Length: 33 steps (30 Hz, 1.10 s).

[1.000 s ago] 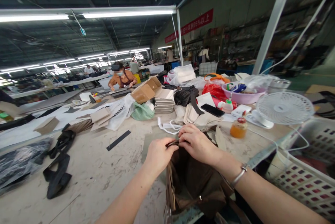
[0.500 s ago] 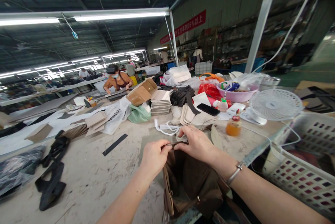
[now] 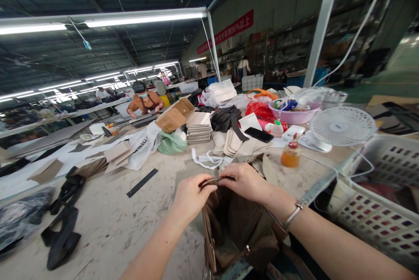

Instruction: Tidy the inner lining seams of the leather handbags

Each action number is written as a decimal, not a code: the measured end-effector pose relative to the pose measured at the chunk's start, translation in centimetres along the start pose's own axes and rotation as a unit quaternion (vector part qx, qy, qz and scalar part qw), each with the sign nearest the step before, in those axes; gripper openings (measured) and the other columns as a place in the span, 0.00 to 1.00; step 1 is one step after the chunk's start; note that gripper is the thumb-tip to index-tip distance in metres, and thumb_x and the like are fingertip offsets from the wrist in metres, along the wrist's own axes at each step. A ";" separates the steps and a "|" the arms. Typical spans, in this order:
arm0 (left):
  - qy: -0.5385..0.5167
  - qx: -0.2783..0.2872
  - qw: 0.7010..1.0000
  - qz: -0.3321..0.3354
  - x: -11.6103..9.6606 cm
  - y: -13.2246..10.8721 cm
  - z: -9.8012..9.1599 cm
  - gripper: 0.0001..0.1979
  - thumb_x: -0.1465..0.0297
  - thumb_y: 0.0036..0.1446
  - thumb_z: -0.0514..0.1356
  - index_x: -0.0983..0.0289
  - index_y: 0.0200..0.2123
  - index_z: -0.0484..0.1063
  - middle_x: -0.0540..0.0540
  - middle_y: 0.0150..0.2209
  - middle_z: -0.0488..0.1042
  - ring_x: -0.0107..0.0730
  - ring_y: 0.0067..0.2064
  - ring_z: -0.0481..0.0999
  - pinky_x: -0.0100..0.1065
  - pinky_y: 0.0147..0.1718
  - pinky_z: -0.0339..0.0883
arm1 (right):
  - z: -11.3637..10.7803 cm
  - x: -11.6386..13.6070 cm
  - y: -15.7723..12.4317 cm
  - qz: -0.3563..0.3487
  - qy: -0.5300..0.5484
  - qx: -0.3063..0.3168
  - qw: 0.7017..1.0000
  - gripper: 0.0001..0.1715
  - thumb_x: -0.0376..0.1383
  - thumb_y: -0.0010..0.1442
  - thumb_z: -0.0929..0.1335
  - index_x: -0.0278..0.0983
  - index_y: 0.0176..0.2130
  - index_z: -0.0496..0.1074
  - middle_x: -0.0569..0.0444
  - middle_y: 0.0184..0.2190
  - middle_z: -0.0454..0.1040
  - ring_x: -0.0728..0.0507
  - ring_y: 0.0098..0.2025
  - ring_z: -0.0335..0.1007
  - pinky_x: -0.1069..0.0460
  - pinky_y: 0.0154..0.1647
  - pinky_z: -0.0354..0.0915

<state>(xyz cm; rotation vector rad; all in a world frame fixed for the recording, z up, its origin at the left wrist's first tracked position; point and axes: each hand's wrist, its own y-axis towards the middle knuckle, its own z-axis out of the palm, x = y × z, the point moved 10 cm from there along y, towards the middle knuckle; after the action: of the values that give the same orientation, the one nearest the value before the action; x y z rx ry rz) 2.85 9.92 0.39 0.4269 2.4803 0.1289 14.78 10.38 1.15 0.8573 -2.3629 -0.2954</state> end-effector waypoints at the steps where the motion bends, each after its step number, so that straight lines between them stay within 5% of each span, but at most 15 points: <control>1: -0.006 0.006 1.000 0.001 -0.1 0.0 0.1 0.09 0.66 0.52 0.62 0.55 0.38 0.77 0.46 0.36 0.80 0.32 0.37 0.77 0.29 0.36 0.62 | 0.0 0.0 0.0 0.001 0.002 0.000 1.000 0.07 0.35 0.59 0.68 0.39 0.33 0.77 0.56 0.30 0.77 0.48 0.34 0.71 0.56 0.36 0.61; 22: 0.027 -0.057 0.998 0.004 -0.4 0.5 0.1 0.07 0.73 0.53 0.59 0.60 0.31 0.77 0.49 0.32 0.79 0.31 0.36 0.75 0.30 0.35 0.62 | 0.1 0.1 0.1 0.016 0.013 0.010 1.000 0.07 0.34 0.57 0.67 0.39 0.34 0.77 0.56 0.31 0.78 0.48 0.35 0.71 0.56 0.37 0.61; 33: 0.033 -0.029 0.998 0.034 -1.3 0.7 0.6 0.08 0.72 0.55 0.56 0.60 0.33 0.76 0.50 0.33 0.78 0.31 0.36 0.75 0.29 0.35 0.63 | -0.4 -0.3 0.5 0.047 -0.021 0.009 0.999 0.11 0.36 0.58 0.65 0.41 0.32 0.78 0.57 0.30 0.79 0.47 0.34 0.72 0.55 0.34 0.60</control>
<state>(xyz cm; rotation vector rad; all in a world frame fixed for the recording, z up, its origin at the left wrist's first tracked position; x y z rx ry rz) 4.33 10.12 0.75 0.4902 2.5212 0.2466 14.93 10.90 1.52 0.7525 -2.4389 -0.2561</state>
